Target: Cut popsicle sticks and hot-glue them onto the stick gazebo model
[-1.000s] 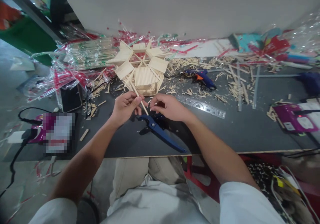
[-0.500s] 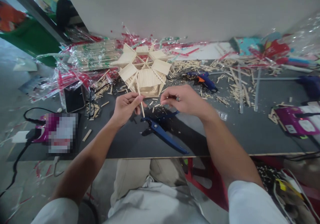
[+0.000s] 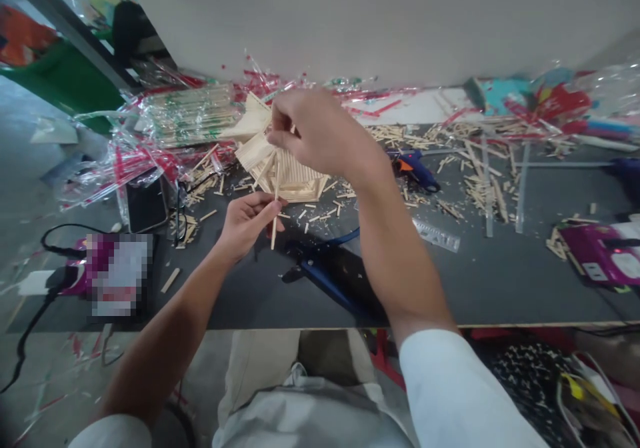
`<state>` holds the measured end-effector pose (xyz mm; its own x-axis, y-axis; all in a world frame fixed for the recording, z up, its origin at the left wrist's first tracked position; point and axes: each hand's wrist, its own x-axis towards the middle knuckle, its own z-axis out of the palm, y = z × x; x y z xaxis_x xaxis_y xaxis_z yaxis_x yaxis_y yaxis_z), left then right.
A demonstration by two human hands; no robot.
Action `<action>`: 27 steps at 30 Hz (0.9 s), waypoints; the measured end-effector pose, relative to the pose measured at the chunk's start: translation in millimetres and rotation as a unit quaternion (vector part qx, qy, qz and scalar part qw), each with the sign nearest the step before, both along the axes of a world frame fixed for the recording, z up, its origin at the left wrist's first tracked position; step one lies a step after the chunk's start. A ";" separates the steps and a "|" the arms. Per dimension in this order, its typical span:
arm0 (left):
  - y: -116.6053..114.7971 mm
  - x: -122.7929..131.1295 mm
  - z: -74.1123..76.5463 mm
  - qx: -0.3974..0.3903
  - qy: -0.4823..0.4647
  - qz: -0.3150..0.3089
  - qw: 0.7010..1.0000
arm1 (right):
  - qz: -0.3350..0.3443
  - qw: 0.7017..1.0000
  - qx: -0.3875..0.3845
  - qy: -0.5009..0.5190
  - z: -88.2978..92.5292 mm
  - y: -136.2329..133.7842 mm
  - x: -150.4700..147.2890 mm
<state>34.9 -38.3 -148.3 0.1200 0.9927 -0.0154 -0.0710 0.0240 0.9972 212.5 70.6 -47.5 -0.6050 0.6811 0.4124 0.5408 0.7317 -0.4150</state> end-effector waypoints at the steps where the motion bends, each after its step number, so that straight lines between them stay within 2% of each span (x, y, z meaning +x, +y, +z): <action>1: -0.7 -0.1 1.3 -0.002 0.002 0.003 1.000 | 0.002 1.000 -0.005 -0.002 -4.2 3.3 -3.3; 6: -3.4 -0.7 5.9 -0.019 0.005 0.018 1.000 | 0.042 0.999 -0.023 -0.011 -20.6 10.5 -8.7; 13: -6.1 2.1 10.0 -0.025 0.023 0.009 0.999 | 0.048 0.998 -0.034 -0.037 -20.3 7.8 -5.2; 19: -5.8 2.6 17.4 -0.005 0.063 0.019 0.998 | 0.065 0.998 -0.017 -0.014 -27.0 12.7 -5.2; 27: -3.7 -1.4 19.5 -0.010 0.087 0.020 0.996 | 0.069 0.997 -0.017 0.011 -31.4 18.5 -4.6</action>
<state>33.5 -42.0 -128.8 0.0737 0.9959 -0.0532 0.1014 0.0456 0.9938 207.9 89.1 -78.9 -0.6851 0.6056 0.4047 0.4270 0.7841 -0.4504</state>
